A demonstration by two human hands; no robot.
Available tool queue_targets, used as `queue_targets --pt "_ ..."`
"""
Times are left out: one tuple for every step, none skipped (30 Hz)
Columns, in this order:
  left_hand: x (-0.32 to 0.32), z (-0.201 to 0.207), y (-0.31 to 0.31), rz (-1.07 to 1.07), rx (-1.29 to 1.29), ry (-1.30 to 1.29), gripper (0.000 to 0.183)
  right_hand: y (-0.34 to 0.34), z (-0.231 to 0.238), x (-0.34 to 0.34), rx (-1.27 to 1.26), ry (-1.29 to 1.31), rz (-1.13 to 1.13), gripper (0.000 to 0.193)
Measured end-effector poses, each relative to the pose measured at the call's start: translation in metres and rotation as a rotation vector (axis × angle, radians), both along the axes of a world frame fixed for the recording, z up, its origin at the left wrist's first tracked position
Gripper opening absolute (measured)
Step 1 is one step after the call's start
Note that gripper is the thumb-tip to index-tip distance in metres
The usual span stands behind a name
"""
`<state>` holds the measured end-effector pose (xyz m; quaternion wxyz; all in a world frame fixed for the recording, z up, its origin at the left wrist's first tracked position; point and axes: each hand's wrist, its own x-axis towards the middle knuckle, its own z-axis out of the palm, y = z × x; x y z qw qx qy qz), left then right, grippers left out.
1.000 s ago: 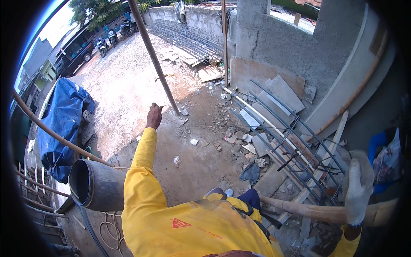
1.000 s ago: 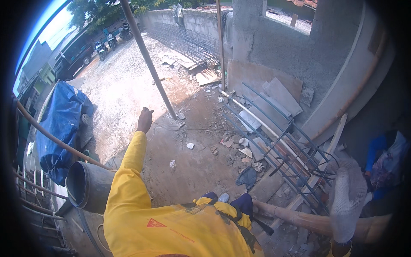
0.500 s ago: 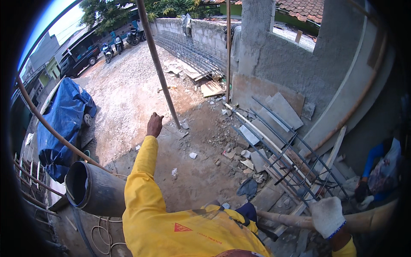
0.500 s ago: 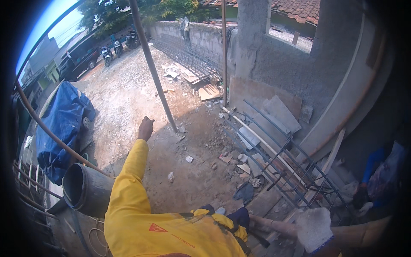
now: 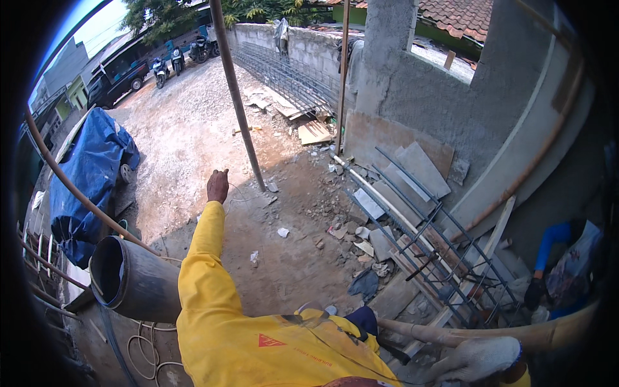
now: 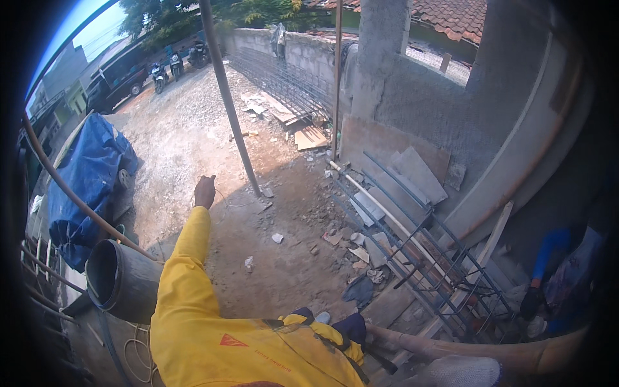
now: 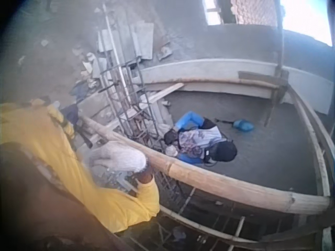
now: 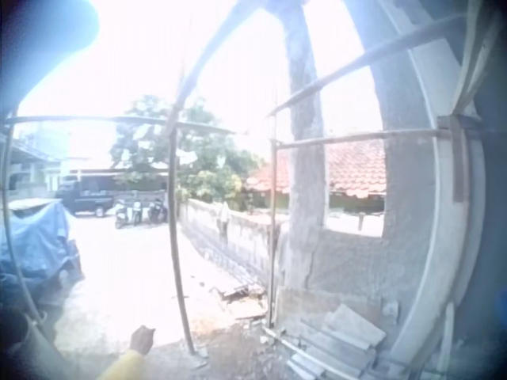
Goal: The person uses pliers to twist and secure wire ties around the intersections of a steel rebar cage. They repeatedly position the wire, wrap it around the bars, and twist it tight to fasten the structure.
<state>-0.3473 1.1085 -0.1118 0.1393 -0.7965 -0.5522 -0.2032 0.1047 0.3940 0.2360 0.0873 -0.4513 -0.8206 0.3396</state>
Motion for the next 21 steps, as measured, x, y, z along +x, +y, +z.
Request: queue_targets --pt "-0.003 0.0 -0.001 0.002 -0.01 0.015 0.032 -0.005 0.007 -0.002 0.101 0.298 -0.157 0.018" --pt "-0.007 0.0 -0.002 0.043 -0.021 0.053 0.033 -0.008 0.015 -0.005 0.235 0.588 -0.264 0.02" --pt "-0.008 -0.001 -0.004 0.07 -0.038 0.072 0.034 -0.016 0.026 -0.006 0.254 0.741 -0.672 0.017" --pt "-0.009 -0.001 -0.007 0.097 -0.054 0.092 0.035 -0.024 0.035 -0.009 0.3 0.958 -1.066 0.016" --pt "-0.008 -0.001 -0.009 0.129 -0.095 0.122 0.036 -0.025 0.036 -0.009 0.355 0.802 -1.33 0.013" --pt "-0.007 -0.002 -0.012 0.125 -0.053 0.108 0.037 -0.028 0.038 -0.009 0.288 0.6 -1.437 0.012" --pt "-0.006 -0.001 -0.014 0.131 -0.04 0.102 0.038 -0.027 0.035 -0.008 0.176 0.481 -1.243 0.012" --pt "-0.006 0.001 -0.015 0.144 -0.056 0.09 0.039 -0.025 0.031 -0.005 0.066 0.362 -1.042 0.013" --pt "-0.007 0.003 -0.017 0.156 -0.039 0.104 0.039 -0.021 0.025 -0.001 -0.038 0.243 -0.835 0.014" --pt "-0.01 0.005 -0.018 0.173 -0.047 0.111 0.039 -0.017 0.019 0.004 -0.136 0.124 -0.624 0.015" --pt "-0.015 0.007 -0.018 0.199 -0.059 0.121 0.04 -0.013 0.015 0.01 -0.233 0.007 -0.412 0.016" --pt "-0.02 0.008 -0.018 0.202 -0.072 0.127 0.04 -0.012 0.015 0.015 -0.26 0.013 -0.295 0.017" --pt "-0.026 0.007 -0.019 0.213 -0.088 0.134 0.04 -0.011 0.012 0.018 -0.255 0.139 -0.301 0.019" --pt "-0.032 0.004 -0.02 0.233 -0.112 0.16 0.04 -0.012 0.016 0.023 -0.185 0.399 -0.409 0.023" --pt "-0.034 -0.001 -0.021 0.26 -0.17 0.159 0.036 -0.013 0.012 0.021 -0.081 0.676 -0.604 0.021" --pt "-0.036 -0.007 -0.021 0.2 -0.141 0.181 0.035 -0.015 0.015 0.023 0.016 0.859 -0.886 0.02" --pt "-0.036 -0.016 -0.024 0.14 -0.14 0.227 0.034 -0.015 0.012 0.022 0.186 1.066 -1.059 0.021" --pt "-0.03 -0.027 -0.025 0.039 -0.148 0.261 0.033 -0.015 0.011 0.023 0.189 0.853 -1.249 0.023" --pt "-0.025 -0.037 -0.027 0.038 -0.118 0.233 0.031 -0.013 0.008 0.024 0.234 0.376 -1.352 0.025" --pt "-0.021 -0.046 -0.031 0.012 -0.104 0.203 0.032 -0.012 0.004 0.025 0.2 0.11 -1.433 0.029" --pt "-0.016 -0.053 -0.035 0.014 -0.137 0.225 0.035 -0.012 0.001 0.027 0.153 -0.085 -1.478 0.032"
